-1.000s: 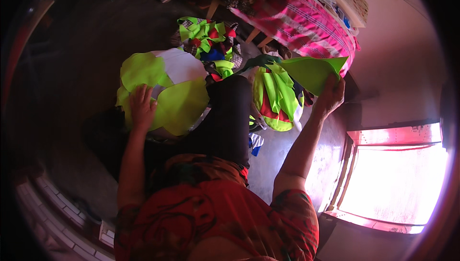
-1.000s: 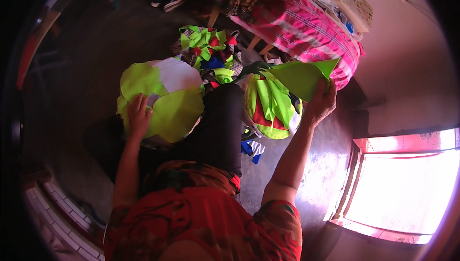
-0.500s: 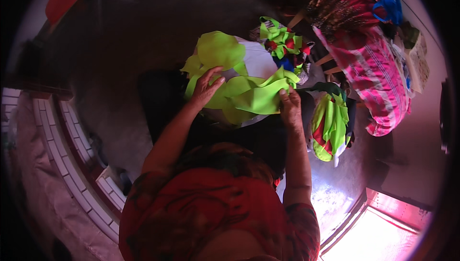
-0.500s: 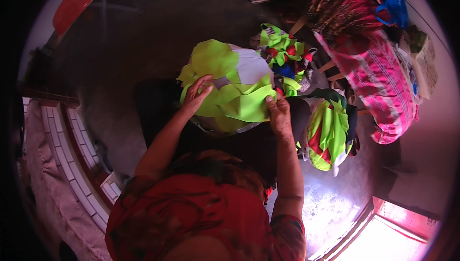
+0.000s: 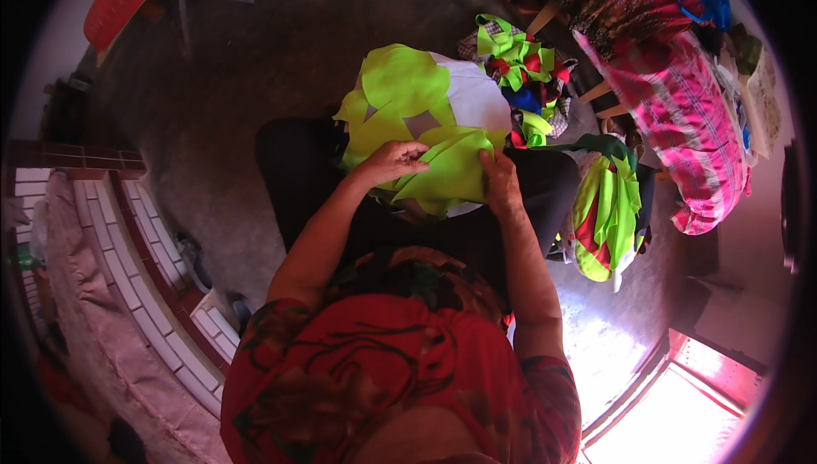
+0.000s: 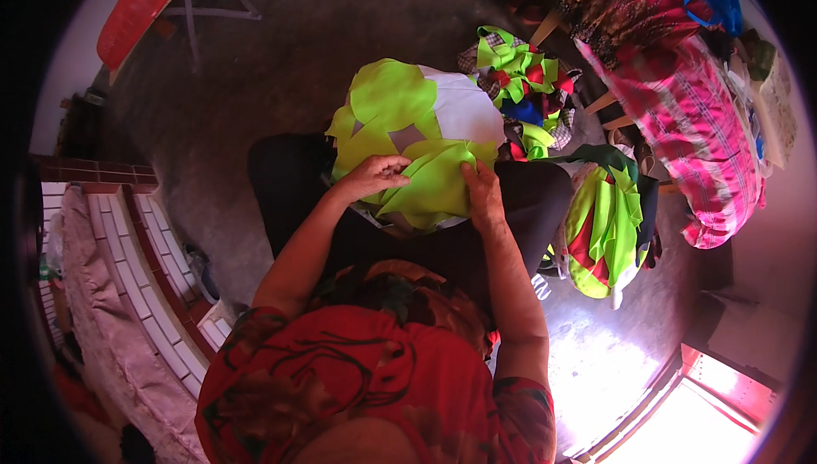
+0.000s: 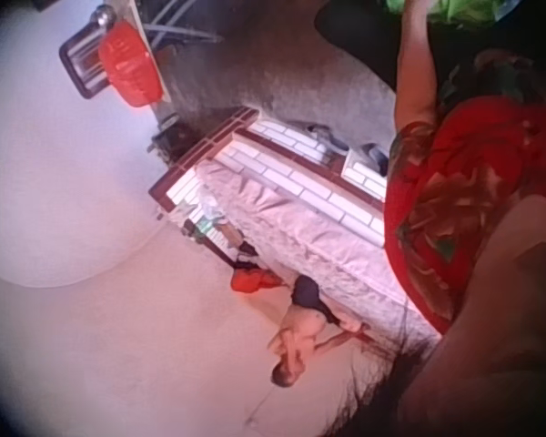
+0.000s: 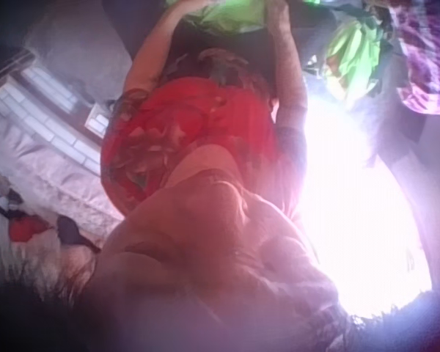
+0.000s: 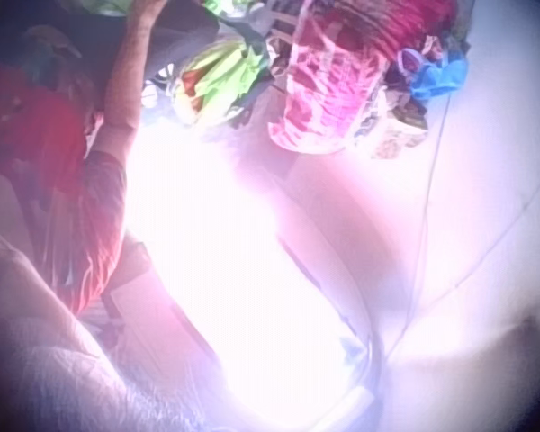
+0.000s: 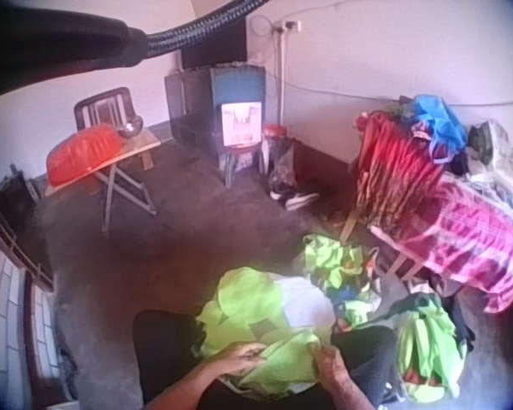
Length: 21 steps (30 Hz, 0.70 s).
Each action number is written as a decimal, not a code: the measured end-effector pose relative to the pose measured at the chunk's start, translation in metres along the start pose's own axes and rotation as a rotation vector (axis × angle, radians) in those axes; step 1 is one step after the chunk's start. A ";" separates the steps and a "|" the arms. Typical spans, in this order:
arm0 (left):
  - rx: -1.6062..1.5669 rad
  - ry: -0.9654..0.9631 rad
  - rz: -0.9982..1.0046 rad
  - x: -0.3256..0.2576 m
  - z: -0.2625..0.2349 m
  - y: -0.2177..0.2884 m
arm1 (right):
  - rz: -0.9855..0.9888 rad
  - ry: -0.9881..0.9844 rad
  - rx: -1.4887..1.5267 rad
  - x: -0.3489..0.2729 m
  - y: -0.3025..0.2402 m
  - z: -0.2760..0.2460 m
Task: The person sits on the floor and sorts through a pile of colorful fabric pieces, picking up and placing down individual pieces repeatedly. The person handles green, white, and dark-colored fabric pieces by hand without using tools.
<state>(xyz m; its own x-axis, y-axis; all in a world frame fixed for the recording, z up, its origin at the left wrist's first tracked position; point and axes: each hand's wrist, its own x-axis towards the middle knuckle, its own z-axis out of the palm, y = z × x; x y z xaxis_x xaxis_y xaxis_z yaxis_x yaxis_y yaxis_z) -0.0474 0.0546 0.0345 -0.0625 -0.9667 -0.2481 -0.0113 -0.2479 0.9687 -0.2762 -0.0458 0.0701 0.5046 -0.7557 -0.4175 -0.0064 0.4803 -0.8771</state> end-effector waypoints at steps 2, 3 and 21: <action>0.166 -0.040 0.054 0.005 -0.005 -0.018 | -0.088 0.064 -0.174 0.000 0.000 0.007; 0.218 -0.011 0.054 0.006 -0.004 -0.017 | -0.133 0.107 -0.263 0.000 0.000 0.006; -0.039 0.150 -0.140 -0.012 -0.020 0.003 | -0.550 0.270 0.460 -0.008 -0.029 -0.056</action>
<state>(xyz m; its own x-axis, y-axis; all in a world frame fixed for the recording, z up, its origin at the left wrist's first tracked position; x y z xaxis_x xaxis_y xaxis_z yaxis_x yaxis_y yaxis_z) -0.0267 0.0642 0.0400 0.0860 -0.9206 -0.3810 0.0297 -0.3799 0.9245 -0.3280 -0.0789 0.0855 0.1023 -0.9938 -0.0447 0.5746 0.0957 -0.8128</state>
